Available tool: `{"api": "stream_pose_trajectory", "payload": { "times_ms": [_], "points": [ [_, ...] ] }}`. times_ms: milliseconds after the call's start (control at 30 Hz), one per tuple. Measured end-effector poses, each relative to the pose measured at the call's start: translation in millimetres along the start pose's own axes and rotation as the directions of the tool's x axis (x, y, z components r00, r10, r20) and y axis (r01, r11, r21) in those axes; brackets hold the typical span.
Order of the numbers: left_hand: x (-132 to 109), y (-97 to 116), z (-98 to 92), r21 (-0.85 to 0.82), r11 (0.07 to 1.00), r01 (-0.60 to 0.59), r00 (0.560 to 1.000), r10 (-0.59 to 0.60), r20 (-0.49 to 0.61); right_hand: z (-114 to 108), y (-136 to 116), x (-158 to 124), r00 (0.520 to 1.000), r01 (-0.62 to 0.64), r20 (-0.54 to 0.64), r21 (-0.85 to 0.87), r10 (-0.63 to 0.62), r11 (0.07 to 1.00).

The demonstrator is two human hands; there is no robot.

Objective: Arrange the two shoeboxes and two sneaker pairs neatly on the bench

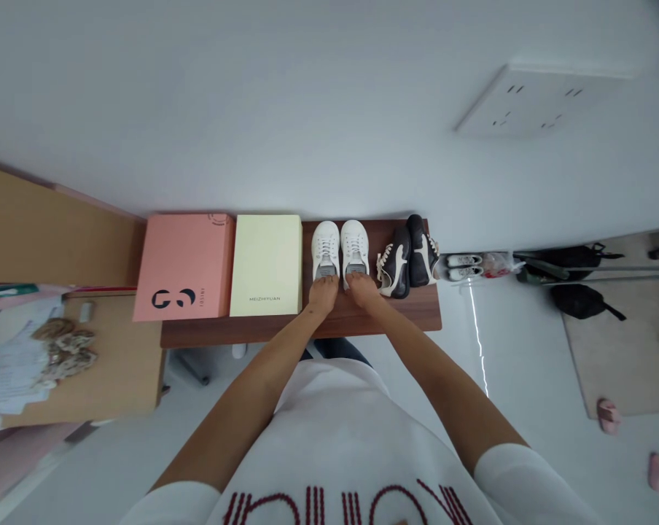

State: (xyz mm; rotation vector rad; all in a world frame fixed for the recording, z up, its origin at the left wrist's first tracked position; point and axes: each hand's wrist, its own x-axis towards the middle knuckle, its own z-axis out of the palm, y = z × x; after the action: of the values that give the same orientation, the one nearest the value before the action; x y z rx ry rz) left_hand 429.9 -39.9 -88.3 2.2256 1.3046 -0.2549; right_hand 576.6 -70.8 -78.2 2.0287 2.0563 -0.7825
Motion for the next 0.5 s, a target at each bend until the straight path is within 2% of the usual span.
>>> {"api": "stream_pose_trajectory", "payload": {
  "times_ms": [133,267,333,400,500],
  "points": [
    [0,7,-13.8,-0.011,1.0,0.003,0.997,-0.004,-0.071,-3,5,-16,0.99,0.004,-0.139,0.09,0.009,0.996],
    [-1,27,-27.3,-0.072,0.994,-0.087,0.99,0.078,-0.121,-5,38,-45,0.936,0.034,-0.346,0.266,0.062,0.963],
    [0,43,-25.3,-0.114,0.978,-0.176,0.981,0.165,-0.097,-3,65,-61,0.894,0.0,-0.422,0.339,0.152,0.941],
    [4,63,-15.7,-0.182,0.945,-0.27,0.963,0.264,-0.058,2,98,-76,0.836,-0.069,-0.48,0.39,0.267,0.918],
    [15,94,8.2,-0.304,0.907,-0.29,0.952,0.305,0.0,13,146,-91,0.709,-0.238,-0.53,0.441,0.466,0.865]
  ]
}}
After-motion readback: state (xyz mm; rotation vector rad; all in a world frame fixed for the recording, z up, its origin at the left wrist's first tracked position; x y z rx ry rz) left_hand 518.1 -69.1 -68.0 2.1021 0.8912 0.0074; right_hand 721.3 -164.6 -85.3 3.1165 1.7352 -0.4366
